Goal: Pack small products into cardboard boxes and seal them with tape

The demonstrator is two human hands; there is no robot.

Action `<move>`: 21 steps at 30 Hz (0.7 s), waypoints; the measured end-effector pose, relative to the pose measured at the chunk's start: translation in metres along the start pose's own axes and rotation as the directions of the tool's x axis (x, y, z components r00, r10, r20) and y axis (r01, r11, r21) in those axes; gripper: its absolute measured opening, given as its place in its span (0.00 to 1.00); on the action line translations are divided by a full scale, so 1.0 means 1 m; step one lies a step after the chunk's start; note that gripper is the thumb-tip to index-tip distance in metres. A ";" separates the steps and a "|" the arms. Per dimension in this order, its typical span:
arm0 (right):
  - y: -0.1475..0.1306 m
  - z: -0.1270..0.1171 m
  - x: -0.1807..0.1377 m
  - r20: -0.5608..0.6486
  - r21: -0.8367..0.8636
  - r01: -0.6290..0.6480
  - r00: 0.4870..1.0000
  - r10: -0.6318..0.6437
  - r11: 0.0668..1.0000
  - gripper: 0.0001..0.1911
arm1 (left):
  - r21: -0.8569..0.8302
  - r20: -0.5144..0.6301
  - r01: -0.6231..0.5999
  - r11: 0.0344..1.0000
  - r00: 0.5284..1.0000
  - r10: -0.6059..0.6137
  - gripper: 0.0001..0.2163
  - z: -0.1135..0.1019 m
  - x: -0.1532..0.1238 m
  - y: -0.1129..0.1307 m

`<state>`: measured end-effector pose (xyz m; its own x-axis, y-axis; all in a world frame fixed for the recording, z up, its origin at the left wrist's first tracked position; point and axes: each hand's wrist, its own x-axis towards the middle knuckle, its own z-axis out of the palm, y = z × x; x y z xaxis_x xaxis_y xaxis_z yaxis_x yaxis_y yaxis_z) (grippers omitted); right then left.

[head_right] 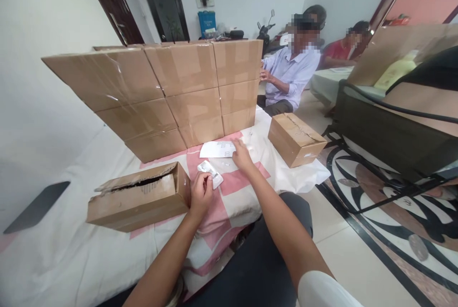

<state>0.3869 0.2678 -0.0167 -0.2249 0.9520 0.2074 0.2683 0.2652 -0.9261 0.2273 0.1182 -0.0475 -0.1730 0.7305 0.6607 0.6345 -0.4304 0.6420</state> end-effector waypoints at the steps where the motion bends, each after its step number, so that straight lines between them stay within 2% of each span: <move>1: -0.006 0.005 -0.007 0.067 0.003 0.023 0.998 -0.023 1.000 0.27 | 0.004 -0.003 -0.002 1.000 1.000 0.002 0.07 0.000 0.000 0.000; 4: -0.021 0.020 -0.032 0.304 0.022 0.009 0.953 -0.015 1.000 0.14 | 0.019 0.000 -0.020 1.000 1.000 0.020 0.07 0.001 -0.002 0.003; 7: -0.030 0.025 -0.054 0.512 0.016 -0.074 0.857 0.055 0.997 0.09 | 0.047 0.002 -0.045 0.998 0.999 0.045 0.08 0.002 -0.004 0.005; 9: -0.034 0.022 -0.060 0.644 0.012 -0.241 0.744 0.176 0.971 0.10 | 0.070 -0.011 -0.063 0.996 0.998 0.064 0.08 0.001 -0.004 0.006; 12: -0.040 0.013 -0.057 0.757 0.006 -0.563 0.543 0.364 0.826 0.12 | 0.102 -0.035 -0.106 0.989 0.993 0.110 0.08 -0.002 -0.003 0.006; 13: -0.042 0.010 -0.055 0.766 0.013 -0.620 0.511 0.391 0.785 0.12 | 0.109 -0.039 -0.125 0.986 0.991 0.130 0.08 -0.002 -0.002 0.006; 16: -0.046 0.007 -0.051 0.771 0.062 -0.628 0.524 0.362 0.775 0.10 | 0.127 -0.029 -0.180 0.975 0.982 0.185 0.08 -0.005 -0.002 0.006; 21: -0.047 0.010 -0.057 0.759 0.161 -0.579 0.590 0.275 0.799 0.05 | 0.166 -0.025 -0.234 0.958 0.970 0.242 0.07 -0.007 -0.006 0.005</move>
<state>0.3774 0.1998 0.0117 -0.7703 0.5185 -0.3712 0.1940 -0.3640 -0.9110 0.2263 0.1081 -0.0454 -0.0334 0.5914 0.8057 0.7733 -0.4954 0.3957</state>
